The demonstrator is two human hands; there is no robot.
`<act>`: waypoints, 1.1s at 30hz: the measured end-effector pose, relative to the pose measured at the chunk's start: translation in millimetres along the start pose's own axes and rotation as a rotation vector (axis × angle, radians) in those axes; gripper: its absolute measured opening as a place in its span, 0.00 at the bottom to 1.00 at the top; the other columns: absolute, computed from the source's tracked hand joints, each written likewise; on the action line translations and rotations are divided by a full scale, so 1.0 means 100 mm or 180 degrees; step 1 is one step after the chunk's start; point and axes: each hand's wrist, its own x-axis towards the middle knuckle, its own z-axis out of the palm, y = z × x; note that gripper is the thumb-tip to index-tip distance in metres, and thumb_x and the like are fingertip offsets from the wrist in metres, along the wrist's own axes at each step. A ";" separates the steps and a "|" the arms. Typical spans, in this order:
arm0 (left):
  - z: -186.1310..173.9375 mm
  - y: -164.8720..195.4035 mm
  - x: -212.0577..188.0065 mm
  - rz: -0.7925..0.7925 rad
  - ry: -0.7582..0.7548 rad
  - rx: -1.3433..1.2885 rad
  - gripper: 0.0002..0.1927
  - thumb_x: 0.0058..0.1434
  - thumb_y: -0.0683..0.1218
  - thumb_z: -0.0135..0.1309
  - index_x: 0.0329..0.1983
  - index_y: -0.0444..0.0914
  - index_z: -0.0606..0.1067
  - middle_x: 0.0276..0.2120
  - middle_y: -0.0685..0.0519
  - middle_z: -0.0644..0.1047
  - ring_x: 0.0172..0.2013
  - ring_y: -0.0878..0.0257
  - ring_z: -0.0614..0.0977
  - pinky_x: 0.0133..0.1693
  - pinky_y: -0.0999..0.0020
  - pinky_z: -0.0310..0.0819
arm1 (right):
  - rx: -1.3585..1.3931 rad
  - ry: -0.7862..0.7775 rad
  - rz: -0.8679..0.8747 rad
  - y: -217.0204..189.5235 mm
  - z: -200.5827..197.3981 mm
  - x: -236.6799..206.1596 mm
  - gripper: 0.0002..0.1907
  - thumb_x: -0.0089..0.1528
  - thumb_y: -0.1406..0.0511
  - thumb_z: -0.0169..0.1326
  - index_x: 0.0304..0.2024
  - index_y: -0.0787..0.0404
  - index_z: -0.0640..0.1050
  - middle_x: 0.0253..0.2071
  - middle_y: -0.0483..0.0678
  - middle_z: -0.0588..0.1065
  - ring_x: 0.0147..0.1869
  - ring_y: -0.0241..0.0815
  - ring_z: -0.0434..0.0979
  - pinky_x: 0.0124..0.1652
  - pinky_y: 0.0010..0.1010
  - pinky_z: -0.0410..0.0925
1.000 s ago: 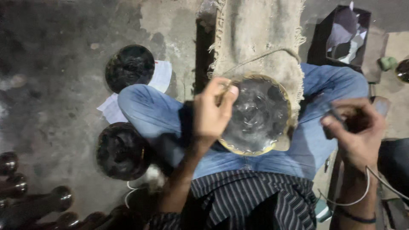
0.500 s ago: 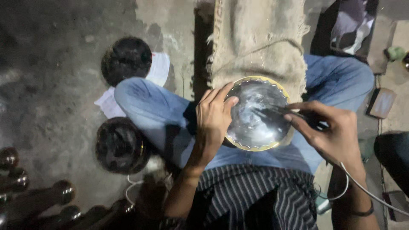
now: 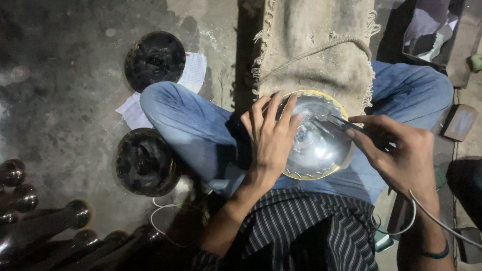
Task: The person sits cross-legged on the workshop floor with a brass plate on a cloth pad over their lap and rubs its surface with a small hand tool, working over the center and rim. They occasionally lift and reposition the plate and set finished plates aside with other brass items on the floor.
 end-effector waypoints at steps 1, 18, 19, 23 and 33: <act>-0.01 0.00 0.00 -0.0019 0.0054 0.0038 0.23 0.66 0.52 0.60 0.64 0.46 0.75 0.63 0.55 0.72 0.62 0.54 0.70 0.61 0.50 0.59 | -0.0036 -0.0021 0.0041 0.01 -0.01 -0.01 0.12 0.63 0.66 0.65 0.48 0.62 0.84 0.31 0.50 0.81 0.31 0.34 0.81 0.31 0.26 0.71; 0.01 0.00 -0.06 -0.0067 0.0180 -0.0217 0.32 0.62 0.54 0.63 0.68 0.45 0.70 0.66 0.51 0.70 0.64 0.51 0.69 0.62 0.48 0.56 | 0.0214 0.0021 0.0299 0.07 0.10 -0.09 0.14 0.60 0.66 0.67 0.47 0.63 0.84 0.31 0.51 0.82 0.32 0.35 0.81 0.32 0.26 0.70; -0.02 0.03 -0.10 -0.0073 0.0074 -0.0219 0.37 0.59 0.57 0.64 0.70 0.45 0.68 0.68 0.50 0.68 0.65 0.50 0.68 0.62 0.47 0.55 | 0.0176 0.0018 0.0312 0.05 0.11 -0.06 0.15 0.60 0.66 0.68 0.48 0.63 0.83 0.29 0.52 0.81 0.31 0.36 0.80 0.32 0.27 0.69; -0.02 0.14 -0.17 -0.0247 -0.0154 -0.0189 0.53 0.50 0.63 0.66 0.76 0.45 0.58 0.72 0.47 0.63 0.63 0.48 0.65 0.59 0.45 0.54 | 0.0064 -0.0363 0.0462 -0.05 0.13 0.03 0.21 0.58 0.65 0.66 0.54 0.61 0.81 0.30 0.52 0.82 0.31 0.37 0.84 0.32 0.29 0.72; 0.11 0.13 -0.19 -0.0398 0.0008 -0.0121 0.60 0.50 0.59 0.70 0.79 0.38 0.50 0.72 0.48 0.65 0.64 0.51 0.65 0.61 0.48 0.54 | -0.0429 -0.0556 -0.0138 -0.24 0.16 0.11 0.13 0.60 0.65 0.63 0.46 0.62 0.83 0.37 0.55 0.82 0.35 0.49 0.85 0.36 0.35 0.75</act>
